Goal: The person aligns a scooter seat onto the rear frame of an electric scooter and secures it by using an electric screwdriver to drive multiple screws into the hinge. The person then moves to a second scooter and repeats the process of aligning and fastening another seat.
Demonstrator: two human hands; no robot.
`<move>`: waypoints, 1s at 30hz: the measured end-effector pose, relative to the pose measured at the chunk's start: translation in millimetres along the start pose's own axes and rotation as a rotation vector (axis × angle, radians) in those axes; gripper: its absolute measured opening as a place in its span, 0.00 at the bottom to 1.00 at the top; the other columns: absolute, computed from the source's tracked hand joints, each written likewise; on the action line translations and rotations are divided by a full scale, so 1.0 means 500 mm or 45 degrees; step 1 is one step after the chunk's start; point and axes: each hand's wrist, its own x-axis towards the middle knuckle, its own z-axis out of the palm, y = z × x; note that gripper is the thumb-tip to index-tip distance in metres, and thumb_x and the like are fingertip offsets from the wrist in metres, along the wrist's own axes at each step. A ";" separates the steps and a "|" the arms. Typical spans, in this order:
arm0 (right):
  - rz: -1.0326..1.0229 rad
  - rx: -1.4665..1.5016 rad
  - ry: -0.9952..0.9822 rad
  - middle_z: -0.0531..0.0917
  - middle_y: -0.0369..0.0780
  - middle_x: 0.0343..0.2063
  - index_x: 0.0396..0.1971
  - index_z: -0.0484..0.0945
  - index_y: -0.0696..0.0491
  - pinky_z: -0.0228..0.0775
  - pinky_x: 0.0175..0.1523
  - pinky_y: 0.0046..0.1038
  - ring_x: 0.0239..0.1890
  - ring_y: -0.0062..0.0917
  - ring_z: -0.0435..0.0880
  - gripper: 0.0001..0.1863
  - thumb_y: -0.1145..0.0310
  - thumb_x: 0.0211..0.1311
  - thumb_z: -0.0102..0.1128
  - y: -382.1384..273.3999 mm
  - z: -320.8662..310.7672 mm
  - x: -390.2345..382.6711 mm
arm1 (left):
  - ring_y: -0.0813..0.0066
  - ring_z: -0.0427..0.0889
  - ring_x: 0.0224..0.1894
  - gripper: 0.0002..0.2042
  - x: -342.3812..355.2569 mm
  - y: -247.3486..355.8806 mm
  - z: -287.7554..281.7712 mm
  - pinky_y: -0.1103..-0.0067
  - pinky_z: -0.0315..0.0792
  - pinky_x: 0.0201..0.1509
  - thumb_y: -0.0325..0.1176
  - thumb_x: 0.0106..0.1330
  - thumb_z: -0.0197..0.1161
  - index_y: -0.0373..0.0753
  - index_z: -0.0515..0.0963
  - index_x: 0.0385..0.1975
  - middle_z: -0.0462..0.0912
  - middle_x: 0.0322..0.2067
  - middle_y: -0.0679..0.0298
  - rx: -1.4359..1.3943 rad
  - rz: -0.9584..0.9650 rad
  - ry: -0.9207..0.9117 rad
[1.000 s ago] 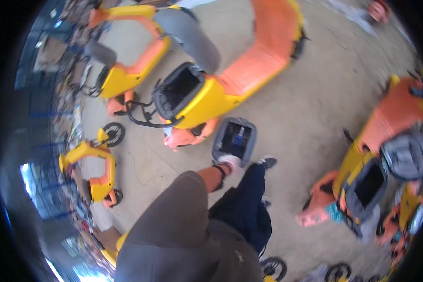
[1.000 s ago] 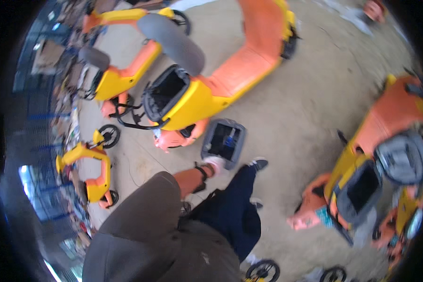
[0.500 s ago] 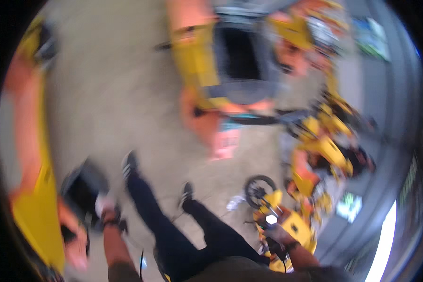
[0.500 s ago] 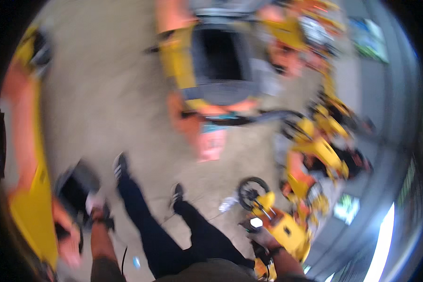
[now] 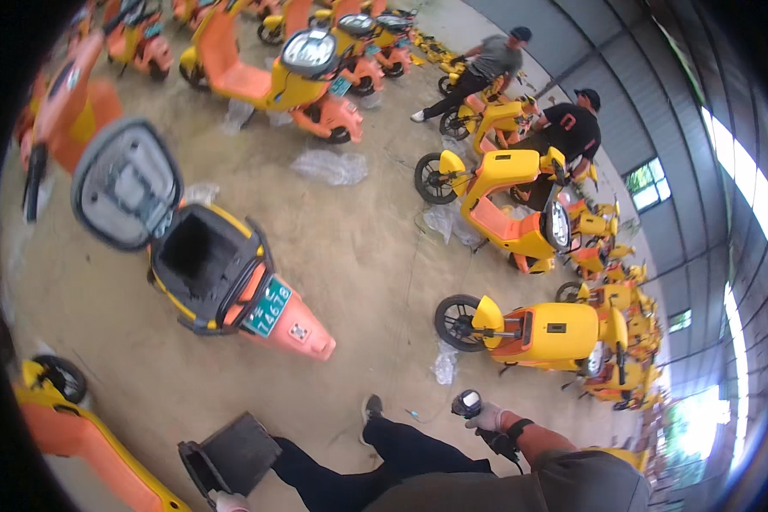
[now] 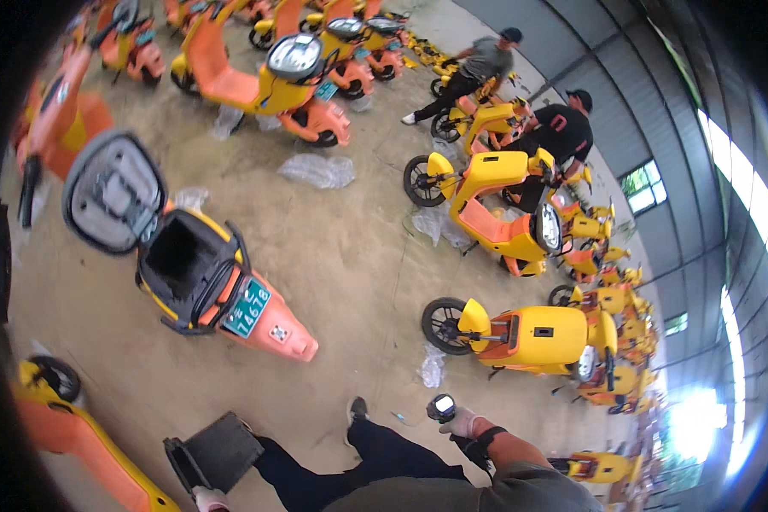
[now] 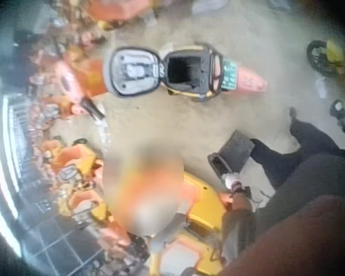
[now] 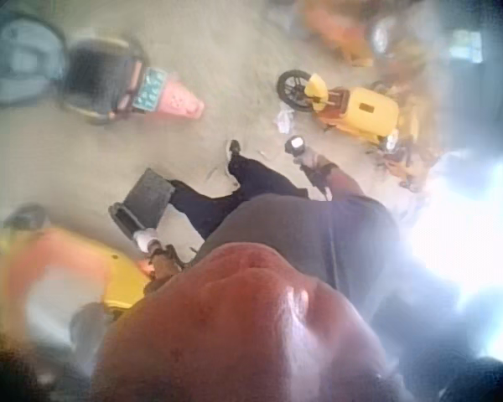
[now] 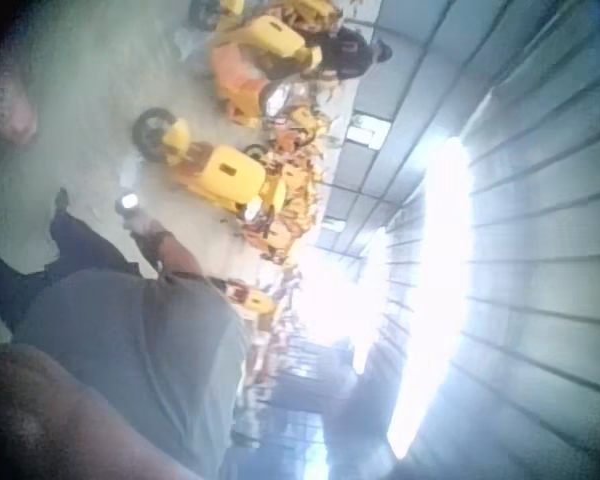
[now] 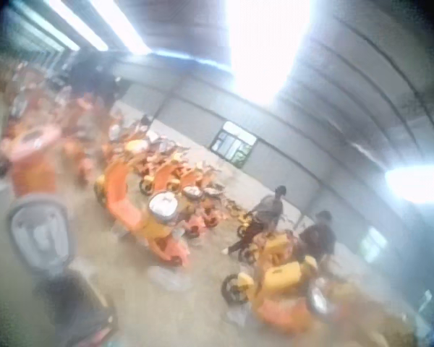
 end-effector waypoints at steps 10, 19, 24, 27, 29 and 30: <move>-0.157 0.471 0.061 0.82 0.41 0.26 0.38 0.77 0.60 0.78 0.28 0.31 0.23 0.27 0.83 0.16 0.71 0.49 0.68 0.283 -0.109 0.154 | 0.68 0.85 0.43 0.10 -0.291 0.067 -0.352 0.70 0.79 0.39 0.38 0.61 0.58 0.51 0.86 0.37 0.86 0.40 0.67 0.128 -0.187 0.209; -0.033 1.049 -0.048 0.81 0.43 0.23 0.32 0.78 0.57 0.76 0.25 0.35 0.20 0.31 0.81 0.09 0.76 0.49 0.67 0.385 -0.171 0.213 | 0.58 0.85 0.38 0.11 -0.504 0.165 -0.532 0.69 0.79 0.36 0.40 0.61 0.57 0.44 0.85 0.30 0.85 0.37 0.57 0.316 0.057 0.081; -0.324 0.941 -0.075 0.81 0.39 0.23 0.34 0.79 0.54 0.76 0.27 0.32 0.21 0.27 0.81 0.10 0.72 0.51 0.68 0.299 -0.244 0.229 | 0.62 0.84 0.32 0.11 -0.555 0.243 -0.582 0.70 0.77 0.35 0.41 0.55 0.64 0.46 0.84 0.35 0.84 0.30 0.58 -0.152 -0.448 0.009; -0.227 1.044 -0.146 0.80 0.39 0.24 0.36 0.76 0.55 0.76 0.26 0.31 0.21 0.28 0.81 0.13 0.71 0.51 0.69 0.257 -0.286 0.299 | 0.61 0.84 0.32 0.11 -0.573 0.250 -0.596 0.70 0.77 0.36 0.41 0.55 0.64 0.45 0.84 0.35 0.84 0.30 0.57 -0.164 -0.498 -0.049; -0.169 1.062 -0.086 0.80 0.40 0.24 0.38 0.76 0.55 0.76 0.25 0.31 0.20 0.28 0.81 0.13 0.74 0.52 0.66 0.217 -0.330 0.316 | 0.61 0.84 0.33 0.11 -0.550 0.270 -0.623 0.70 0.77 0.37 0.41 0.55 0.64 0.45 0.84 0.35 0.84 0.31 0.57 -0.157 -0.486 -0.073; -0.163 1.061 -0.053 0.80 0.40 0.24 0.38 0.76 0.55 0.76 0.25 0.31 0.21 0.28 0.81 0.13 0.75 0.52 0.65 0.202 -0.355 0.329 | 0.61 0.84 0.33 0.11 -0.537 0.291 -0.638 0.69 0.77 0.37 0.41 0.55 0.64 0.45 0.84 0.35 0.84 0.31 0.57 -0.170 -0.467 -0.086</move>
